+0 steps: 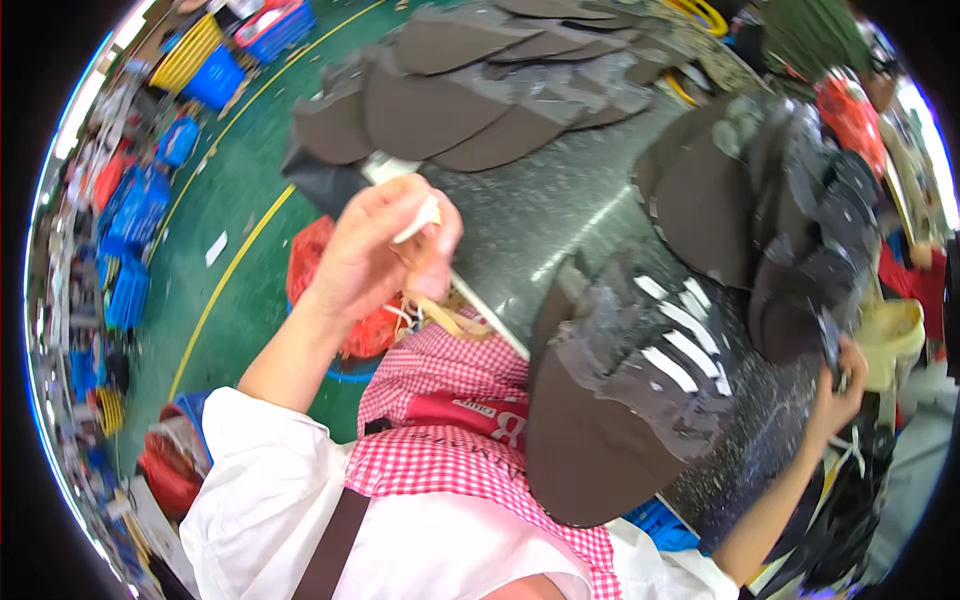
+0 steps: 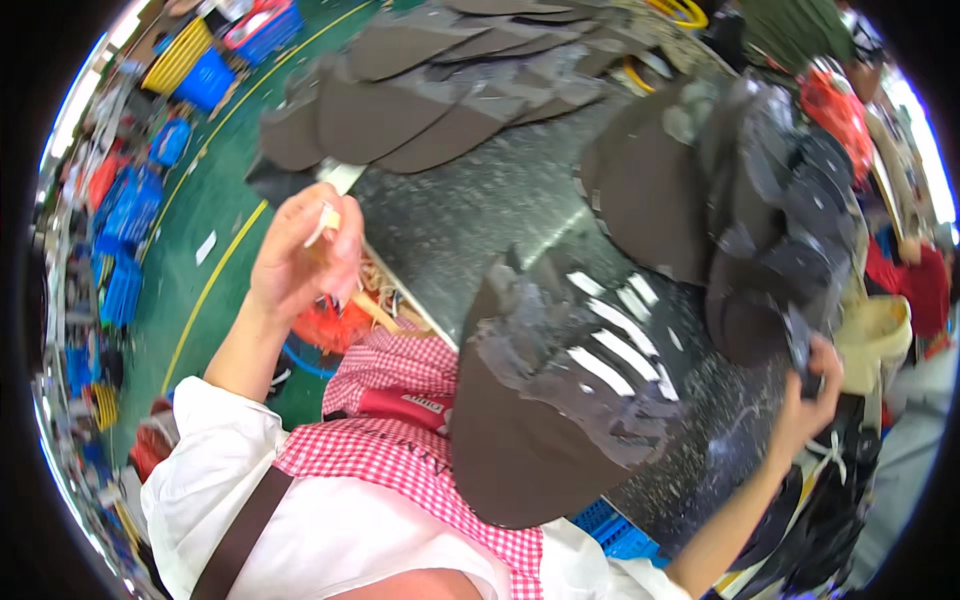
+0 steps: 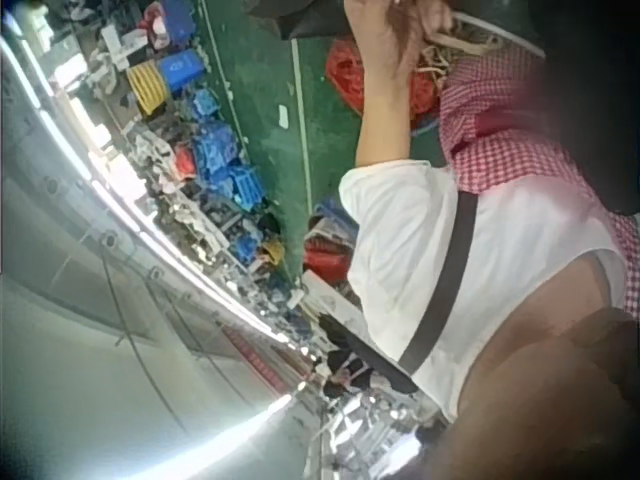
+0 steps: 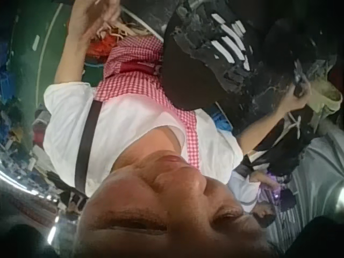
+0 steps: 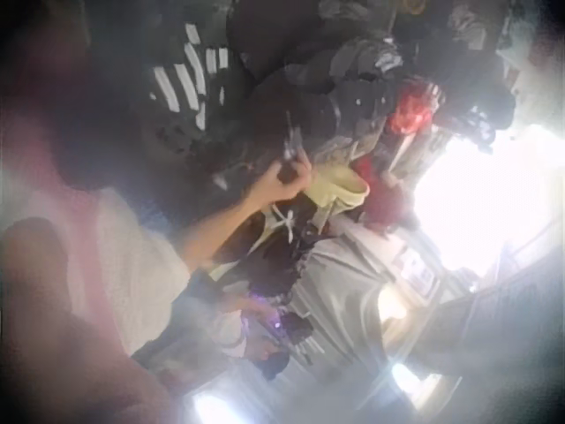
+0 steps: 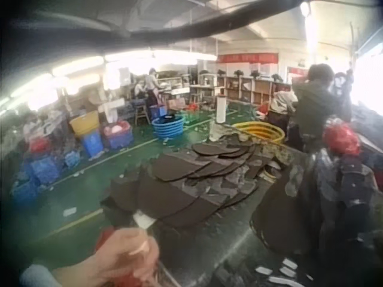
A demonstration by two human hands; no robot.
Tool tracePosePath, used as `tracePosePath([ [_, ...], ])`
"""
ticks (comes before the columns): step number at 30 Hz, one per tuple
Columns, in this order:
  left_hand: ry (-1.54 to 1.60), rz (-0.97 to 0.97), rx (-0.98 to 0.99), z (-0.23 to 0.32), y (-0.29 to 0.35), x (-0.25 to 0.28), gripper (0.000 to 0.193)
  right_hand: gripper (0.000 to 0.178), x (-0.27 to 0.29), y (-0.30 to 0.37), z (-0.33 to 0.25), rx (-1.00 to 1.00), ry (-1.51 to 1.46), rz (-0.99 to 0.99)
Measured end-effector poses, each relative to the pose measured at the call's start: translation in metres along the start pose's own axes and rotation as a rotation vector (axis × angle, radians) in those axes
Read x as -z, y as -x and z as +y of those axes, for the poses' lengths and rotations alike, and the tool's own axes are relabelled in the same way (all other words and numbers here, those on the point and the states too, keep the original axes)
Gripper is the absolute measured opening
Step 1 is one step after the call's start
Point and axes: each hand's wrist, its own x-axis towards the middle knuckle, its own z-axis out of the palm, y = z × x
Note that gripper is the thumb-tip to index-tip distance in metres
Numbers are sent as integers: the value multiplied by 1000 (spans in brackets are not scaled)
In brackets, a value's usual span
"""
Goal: The person flattens the edges of shoe upper pieces with a hammer, applies adhesive tape strips onto the pieces, and folds and presses the sections together by hand.
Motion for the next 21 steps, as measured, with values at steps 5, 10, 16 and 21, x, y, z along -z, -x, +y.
tracePosePath([
  [5,-426,686,-236,-5,111,120,28,28,104,5,-22,26,-305,219],
  [10,-1747,176,1023,-227,424,295,32,48,134,7,-41,7,-880,-236],
  [16,-1715,576,1220,-192,387,176,24,48,86,6,-12,-287,-259,-33],
  [21,-1624,435,-577,-71,87,101,12,34,2,0,-92,-34,331,-52],
])
